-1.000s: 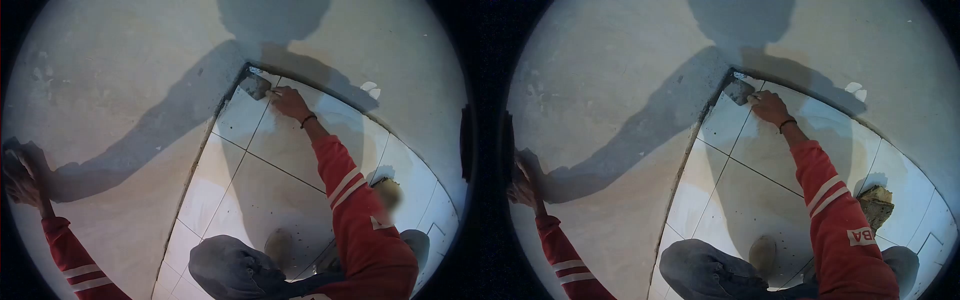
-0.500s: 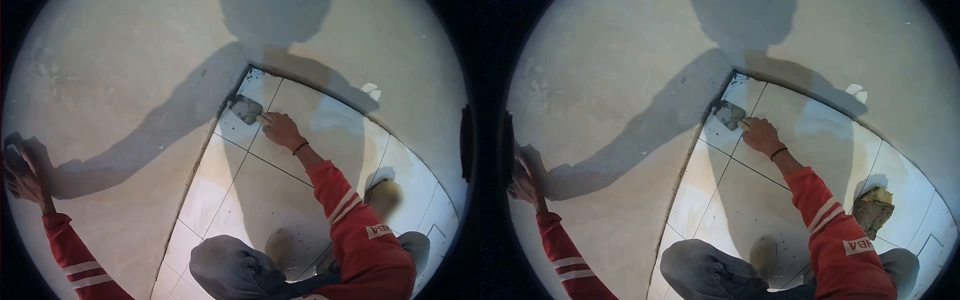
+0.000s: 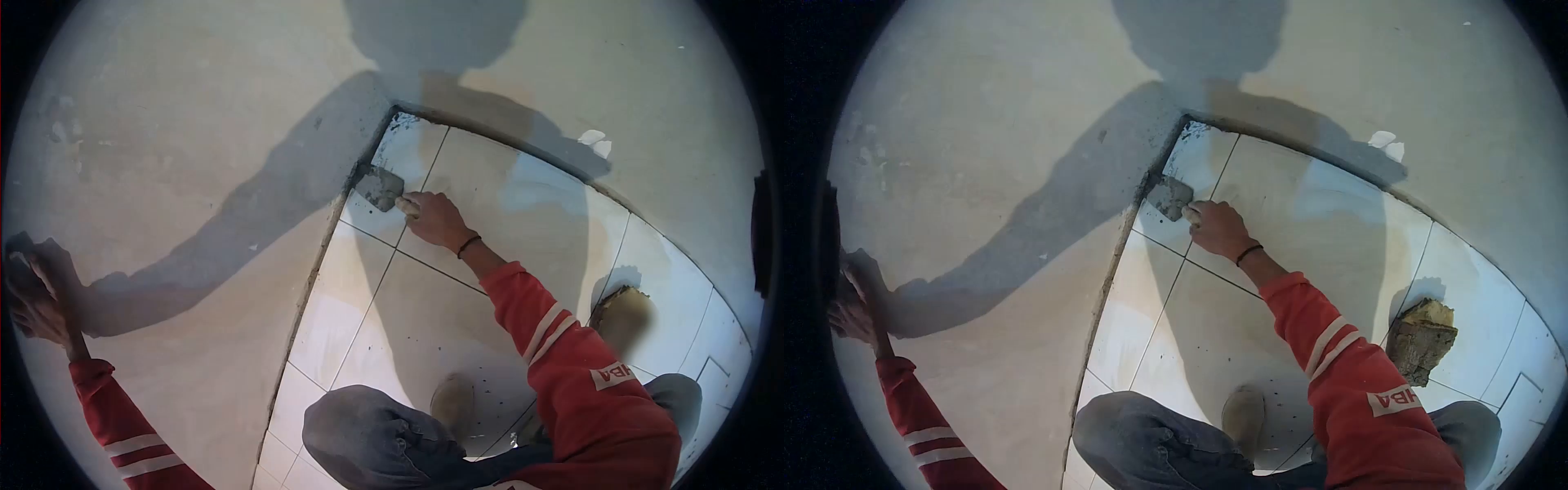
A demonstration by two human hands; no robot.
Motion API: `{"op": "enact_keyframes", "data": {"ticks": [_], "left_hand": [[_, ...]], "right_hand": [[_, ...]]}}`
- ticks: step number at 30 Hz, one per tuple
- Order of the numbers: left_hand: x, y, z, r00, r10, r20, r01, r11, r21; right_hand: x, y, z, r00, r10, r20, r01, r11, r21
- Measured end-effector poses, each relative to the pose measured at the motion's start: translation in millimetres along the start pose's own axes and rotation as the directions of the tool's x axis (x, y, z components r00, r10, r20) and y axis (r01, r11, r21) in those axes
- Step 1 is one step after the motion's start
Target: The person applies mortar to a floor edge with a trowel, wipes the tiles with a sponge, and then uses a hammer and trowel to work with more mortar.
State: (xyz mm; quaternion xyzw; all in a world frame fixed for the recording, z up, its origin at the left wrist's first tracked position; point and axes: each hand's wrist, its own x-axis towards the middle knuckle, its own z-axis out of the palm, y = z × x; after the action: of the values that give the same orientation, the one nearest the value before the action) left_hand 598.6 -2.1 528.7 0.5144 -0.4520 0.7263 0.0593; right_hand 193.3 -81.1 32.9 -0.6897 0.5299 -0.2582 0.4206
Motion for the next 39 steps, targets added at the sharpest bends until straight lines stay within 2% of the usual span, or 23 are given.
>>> {"op": "enact_keyframes", "data": {"ticks": [3, 7, 9, 10, 12, 15, 17, 19, 22, 23, 25, 29, 32, 35, 39], "left_hand": [[3.7, -0.4, -2.2, 1.000, 0.001, -0.006, -0.001, 1.000, 0.005], [2.9, -2.5, -6.0, 1.000, 0.002, -0.003, -0.002, 1.000, 0.012], [1.5, -0.8, -6.6, 1.000, 0.000, 0.000, 0.000, 1.000, 0.013], [2.1, 0.0, -6.2, 1.000, -0.001, 0.003, 0.001, 1.000, 0.014], [3.3, 1.1, -6.7, 1.000, 0.003, 0.004, -0.003, 1.000, 0.006], [3.7, 3.3, -8.7, 1.000, 0.003, 0.010, -0.003, 1.000, 0.005], [5.2, 4.5, -9.4, 1.000, 0.004, 0.013, -0.004, 1.000, 0.001], [5.1, 6.8, -9.3, 1.000, 0.005, 0.017, -0.005, 1.000, -0.004], [9.0, 11.5, -14.0, 0.999, 0.000, 0.032, 0.000, 1.000, -0.020], [8.6, 8.0, -10.8, 1.000, 0.011, 0.017, -0.011, 1.000, -0.007], [9.0, 2.1, -8.8, 1.000, 0.019, 0.009, -0.019, 1.000, 0.003], [2.3, 3.2, -4.1, 1.000, 0.018, 0.017, -0.019, 1.000, 0.003], [4.2, -1.3, -0.6, 1.000, 0.016, 0.012, -0.016, 1.000, -0.002], [1.6, -6.4, -1.1, 1.000, 0.013, 0.017, -0.013, 1.000, 0.004], [-0.4, -4.9, 2.1, 1.000, 0.013, 0.013, -0.013, 1.000, -0.002]], "right_hand": [[-6.9, 24.5, -7.1, 0.996, -0.087, -0.008, 0.087, 0.993, 0.077], [-9.3, 36.2, -48.2, 0.994, -0.100, -0.041, 0.102, 0.993, 0.055], [-6.7, 31.7, -84.3, 0.997, 0.065, -0.039, -0.066, 0.998, -0.021], [-6.7, 27.1, -101.7, 0.997, 0.067, -0.040, -0.068, 0.997, -0.022], [-3.9, 18.6, -128.0, 0.964, 0.267, 0.003, -0.267, 0.962, 0.053], [9.5, 19.2, -138.8, 0.964, 0.265, -0.012, -0.265, 0.964, 0.038], [26.5, 15.5, -134.6, 0.949, 0.314, -0.028, -0.312, 0.949, 0.038], [47.7, 18.5, -127.8, 0.976, 0.216, -0.012, -0.217, 0.975, -0.054], [68.3, 10.1, -123.7, 0.987, 0.161, -0.028, -0.163, 0.974, -0.157], [65.4, 2.6, -129.3, 0.987, 0.156, -0.027, -0.158, 0.976, -0.151], [57.8, -8.6, -143.6, 0.944, 0.330, 0.010, -0.329, 0.942, -0.063], [66.8, 6.9, -132.3, 0.959, 0.281, -0.019, -0.282, 0.956, -0.084], [78.4, 14.0, -123.5, 0.952, 0.303, 0.043, -0.303, 0.953, -0.012], [80.1, 12.2, -118.5, 0.970, 0.241, 0.035, -0.235, 0.964, -0.121], [75.9, 19.4, -111.9, 0.979, 0.206, 0.008, -0.205, 0.977, -0.064]]}}
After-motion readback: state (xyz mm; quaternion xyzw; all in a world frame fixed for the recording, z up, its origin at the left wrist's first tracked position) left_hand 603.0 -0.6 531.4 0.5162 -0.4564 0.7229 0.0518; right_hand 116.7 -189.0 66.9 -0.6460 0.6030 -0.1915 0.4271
